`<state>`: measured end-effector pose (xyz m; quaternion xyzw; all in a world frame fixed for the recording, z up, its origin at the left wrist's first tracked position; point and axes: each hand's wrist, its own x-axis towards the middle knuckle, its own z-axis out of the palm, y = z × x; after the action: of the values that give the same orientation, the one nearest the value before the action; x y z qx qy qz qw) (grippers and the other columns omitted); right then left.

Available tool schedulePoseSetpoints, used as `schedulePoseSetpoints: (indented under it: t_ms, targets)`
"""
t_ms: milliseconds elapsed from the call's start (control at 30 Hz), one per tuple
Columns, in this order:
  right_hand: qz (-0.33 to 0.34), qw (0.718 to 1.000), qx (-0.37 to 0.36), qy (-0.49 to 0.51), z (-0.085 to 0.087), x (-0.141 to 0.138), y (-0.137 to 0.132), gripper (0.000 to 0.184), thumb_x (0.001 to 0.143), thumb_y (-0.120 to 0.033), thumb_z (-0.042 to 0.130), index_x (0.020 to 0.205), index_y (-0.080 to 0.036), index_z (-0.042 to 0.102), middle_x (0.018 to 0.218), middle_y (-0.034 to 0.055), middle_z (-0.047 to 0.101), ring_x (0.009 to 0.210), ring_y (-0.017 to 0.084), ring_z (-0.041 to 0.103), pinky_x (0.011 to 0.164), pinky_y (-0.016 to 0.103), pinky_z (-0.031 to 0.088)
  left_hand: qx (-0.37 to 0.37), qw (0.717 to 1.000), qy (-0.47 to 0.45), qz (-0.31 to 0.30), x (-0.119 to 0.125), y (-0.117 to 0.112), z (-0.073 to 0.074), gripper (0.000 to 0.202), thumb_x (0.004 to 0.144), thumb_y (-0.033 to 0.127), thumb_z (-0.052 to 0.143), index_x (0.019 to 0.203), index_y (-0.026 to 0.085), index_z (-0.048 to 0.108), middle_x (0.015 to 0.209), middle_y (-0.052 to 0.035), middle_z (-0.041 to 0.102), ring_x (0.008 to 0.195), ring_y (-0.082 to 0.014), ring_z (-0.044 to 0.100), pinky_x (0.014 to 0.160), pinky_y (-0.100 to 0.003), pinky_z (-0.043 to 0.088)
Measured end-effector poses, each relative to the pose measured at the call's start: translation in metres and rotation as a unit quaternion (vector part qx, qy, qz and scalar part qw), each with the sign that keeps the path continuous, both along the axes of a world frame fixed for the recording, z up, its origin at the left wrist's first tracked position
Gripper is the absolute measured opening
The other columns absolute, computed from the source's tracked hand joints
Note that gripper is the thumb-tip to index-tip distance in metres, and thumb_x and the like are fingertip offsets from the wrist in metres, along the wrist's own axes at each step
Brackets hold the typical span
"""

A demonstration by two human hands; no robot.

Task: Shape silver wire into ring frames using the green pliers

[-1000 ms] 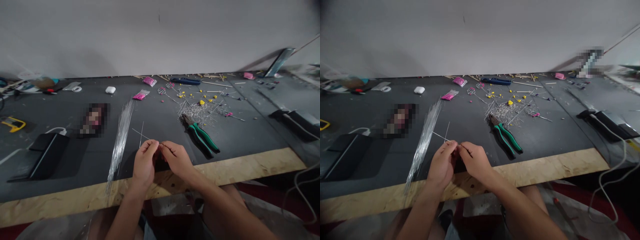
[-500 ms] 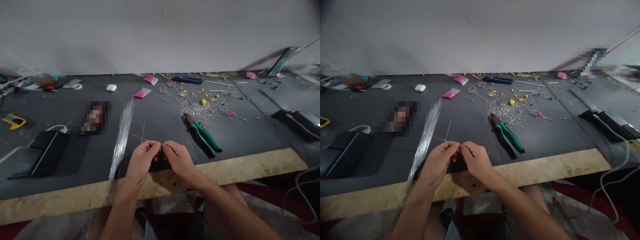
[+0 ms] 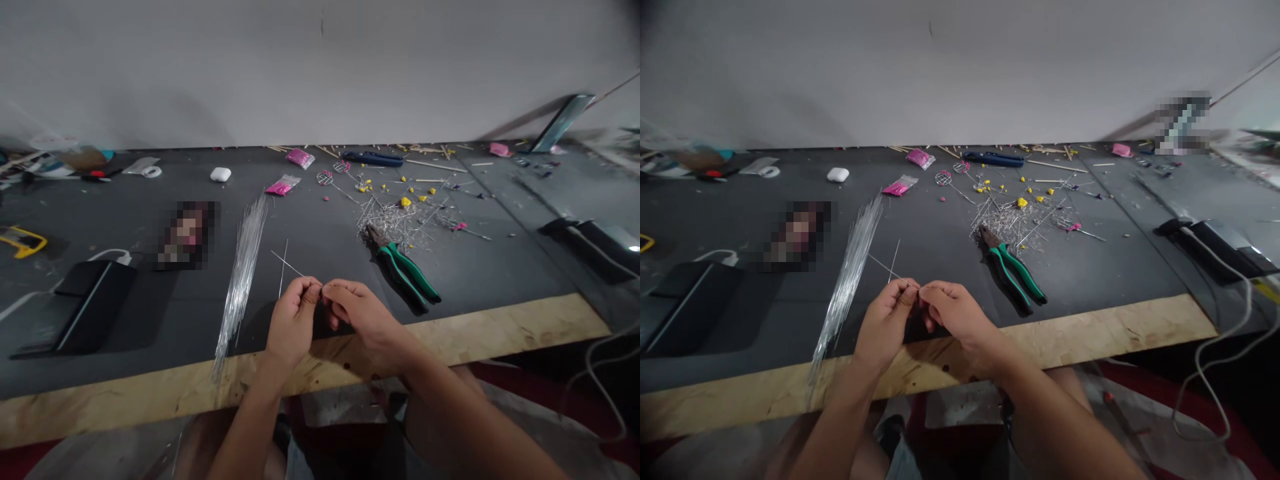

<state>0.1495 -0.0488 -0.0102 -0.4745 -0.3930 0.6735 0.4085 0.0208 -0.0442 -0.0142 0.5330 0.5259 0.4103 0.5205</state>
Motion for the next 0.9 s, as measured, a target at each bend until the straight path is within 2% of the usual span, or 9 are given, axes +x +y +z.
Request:
schedulePoseSetpoints:
  t_ms: [200, 333, 500, 700, 800, 900]
  targets:
    - [0.068, 0.977, -0.096, 0.176, 0.003, 0.010, 0.003, 0.019, 0.079, -0.023, 0.050, 0.061, -0.018, 0.053, 0.036, -0.0104, 0.028, 0.038, 0.008, 0.037, 0.046, 0.021, 0.036, 0.058, 0.998, 0.018, 0.000, 0.000, -0.002, 0.009, 0.015, 0.083, 0.031, 0.054, 0.075, 0.021, 0.061, 0.070, -0.0001, 0.062, 0.070, -0.0162, 0.055, 0.069, -0.025, 0.041]
    - [0.131, 0.955, -0.141, 0.224, 0.005, 0.018, 0.005, 0.018, 0.078, -0.021, 0.052, 0.061, -0.016, 0.053, 0.033, -0.0111, 0.027, 0.035, 0.007, 0.033, 0.041, 0.019, 0.032, 0.119, 0.991, 0.056, -0.019, -0.006, -0.006, 0.009, 0.014, 0.083, 0.031, 0.054, 0.078, 0.022, 0.063, 0.074, -0.0012, 0.065, 0.072, -0.0167, 0.057, 0.070, -0.025, 0.041]
    - [0.196, 0.936, -0.159, 0.246, 0.010, 0.023, 0.004, 0.018, 0.078, -0.021, 0.053, 0.061, -0.016, 0.052, 0.032, -0.0116, 0.026, 0.033, 0.006, 0.030, 0.038, 0.017, 0.030, 0.172, 0.981, 0.068, -0.053, -0.012, -0.012, 0.010, 0.015, 0.085, 0.028, 0.053, 0.076, 0.022, 0.063, 0.079, -0.0027, 0.066, 0.073, -0.0164, 0.058, 0.070, -0.025, 0.042]
    - [0.164, 0.951, -0.127, 0.228, 0.011, 0.018, 0.003, 0.018, 0.079, -0.026, 0.055, 0.064, -0.017, 0.054, 0.033, -0.0112, 0.029, 0.034, 0.007, 0.037, 0.040, 0.018, 0.035, 0.118, 0.993, 0.008, -0.026, -0.010, -0.009, 0.011, 0.013, 0.084, 0.031, 0.055, 0.080, 0.022, 0.064, 0.074, -0.0013, 0.065, 0.070, -0.0152, 0.058, 0.069, -0.025, 0.043]
    - [0.138, 0.960, -0.102, 0.221, 0.008, 0.018, 0.005, 0.020, 0.081, -0.026, 0.053, 0.063, -0.017, 0.054, 0.034, -0.0109, 0.030, 0.034, 0.008, 0.039, 0.042, 0.019, 0.037, 0.114, 0.993, -0.007, -0.029, -0.008, -0.006, 0.008, 0.012, 0.084, 0.030, 0.055, 0.081, 0.022, 0.064, 0.078, -0.0015, 0.065, 0.074, -0.0150, 0.059, 0.072, -0.025, 0.044]
    - [0.139, 0.960, -0.084, 0.227, 0.006, 0.020, 0.007, 0.022, 0.082, -0.025, 0.052, 0.062, -0.016, 0.053, 0.034, -0.0109, 0.029, 0.034, 0.008, 0.039, 0.043, 0.020, 0.038, 0.109, 0.993, -0.027, -0.040, -0.007, -0.004, 0.006, 0.011, 0.084, 0.029, 0.056, 0.083, 0.022, 0.064, 0.083, -0.0022, 0.064, 0.079, -0.0150, 0.059, 0.075, -0.025, 0.044]
